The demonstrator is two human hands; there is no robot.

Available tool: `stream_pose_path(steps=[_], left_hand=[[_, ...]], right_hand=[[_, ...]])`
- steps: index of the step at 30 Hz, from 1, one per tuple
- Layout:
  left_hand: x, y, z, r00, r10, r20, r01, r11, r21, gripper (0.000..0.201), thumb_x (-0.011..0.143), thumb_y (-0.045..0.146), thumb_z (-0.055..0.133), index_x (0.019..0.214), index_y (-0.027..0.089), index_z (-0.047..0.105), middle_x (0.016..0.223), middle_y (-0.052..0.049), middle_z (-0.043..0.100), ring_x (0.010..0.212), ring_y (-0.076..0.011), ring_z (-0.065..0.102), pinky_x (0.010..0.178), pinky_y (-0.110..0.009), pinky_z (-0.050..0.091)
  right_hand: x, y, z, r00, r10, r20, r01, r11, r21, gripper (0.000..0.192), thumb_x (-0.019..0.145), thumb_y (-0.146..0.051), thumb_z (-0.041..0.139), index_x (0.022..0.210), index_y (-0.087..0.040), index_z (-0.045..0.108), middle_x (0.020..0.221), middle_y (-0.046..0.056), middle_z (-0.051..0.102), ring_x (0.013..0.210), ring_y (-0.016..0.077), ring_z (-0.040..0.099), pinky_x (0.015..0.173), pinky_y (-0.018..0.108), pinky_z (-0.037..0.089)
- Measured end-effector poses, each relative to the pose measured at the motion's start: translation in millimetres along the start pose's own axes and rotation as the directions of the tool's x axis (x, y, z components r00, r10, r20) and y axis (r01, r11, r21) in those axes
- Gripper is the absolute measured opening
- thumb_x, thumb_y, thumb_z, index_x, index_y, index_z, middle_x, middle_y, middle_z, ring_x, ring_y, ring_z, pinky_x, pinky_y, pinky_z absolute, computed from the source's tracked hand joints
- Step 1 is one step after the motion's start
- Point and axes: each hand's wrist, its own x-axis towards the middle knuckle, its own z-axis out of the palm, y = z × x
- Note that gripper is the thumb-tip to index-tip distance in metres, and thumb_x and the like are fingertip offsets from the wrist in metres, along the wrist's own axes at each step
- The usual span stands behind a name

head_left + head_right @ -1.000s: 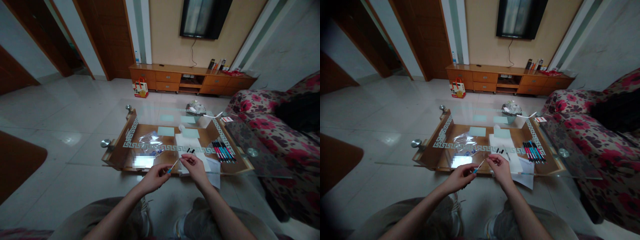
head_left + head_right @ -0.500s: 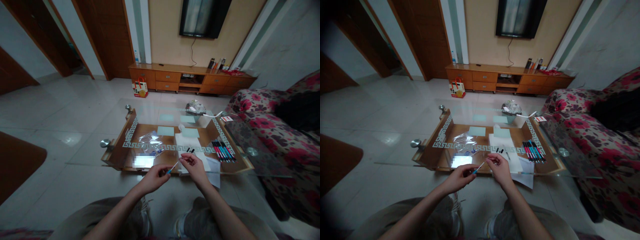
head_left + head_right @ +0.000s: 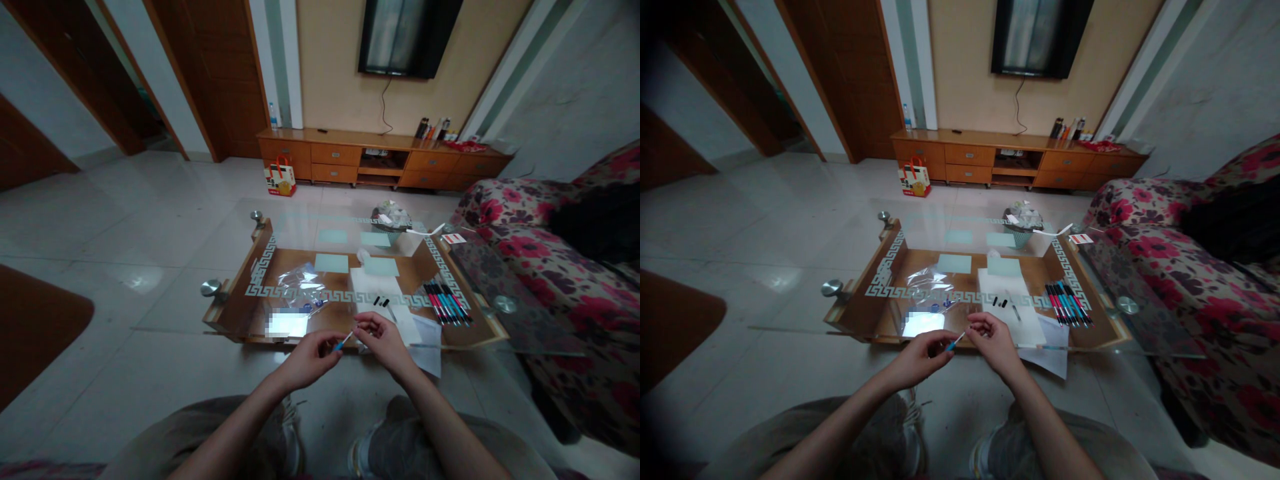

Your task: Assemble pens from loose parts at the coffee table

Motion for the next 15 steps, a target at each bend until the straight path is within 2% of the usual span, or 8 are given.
stream_pose_path(steps=[3,6,10,15], left_hand=[[-1.2,1.5,0.0,1.000,-0.004,-0.002,0.004,0.999,-0.053,0.045,0.085,0.033,0.066,0.128,0.020,0.062,0.082,-0.002,0.060,0.067,-0.0116,0.051,0.061,-0.022,0.040],[-3.4,1.2,1.1,0.999,-0.033,0.038,0.037,0.991,-0.127,0.059,0.084,0.031,0.067,0.140,0.023,0.050,0.091,-0.002,0.059,0.064,-0.0094,0.053,0.057,-0.021,0.042],[-5.9,-3.1,4.0,0.995,-0.023,0.100,0.040,0.984,-0.173,0.073,0.083,0.027,0.069,0.149,0.029,0.037,0.097,-0.003,0.058,0.067,-0.0092,0.058,0.060,-0.022,0.048],[-6.2,-8.8,7.0,0.992,-0.022,0.123,0.045,0.981,-0.189,0.074,0.084,0.026,0.068,0.150,0.033,0.036,0.099,-0.002,0.056,0.066,-0.0096,0.062,0.061,-0.026,0.053]], right_hand=[[-3.2,-3.1,4.8,0.999,0.039,0.036,-0.040,0.998,0.044,0.037,0.075,-0.040,0.076,0.103,-0.019,0.064,0.080,0.001,0.069,0.072,0.0161,0.064,0.067,0.029,0.049],[-6.2,-6.1,9.6,0.996,0.077,0.039,-0.081,0.990,0.116,0.041,0.074,-0.041,0.078,0.103,-0.020,0.059,0.075,-0.002,0.068,0.065,0.0139,0.062,0.064,0.027,0.047],[-8.1,-7.6,13.3,0.994,0.094,0.062,-0.103,0.982,0.160,0.044,0.072,-0.042,0.080,0.102,-0.022,0.055,0.077,-0.001,0.071,0.068,0.0155,0.065,0.068,0.028,0.049],[-7.7,-2.3,14.9,0.991,0.110,0.074,-0.120,0.980,0.158,0.043,0.069,-0.047,0.081,0.092,-0.022,0.054,0.075,0.000,0.072,0.070,0.0179,0.068,0.070,0.031,0.051]])
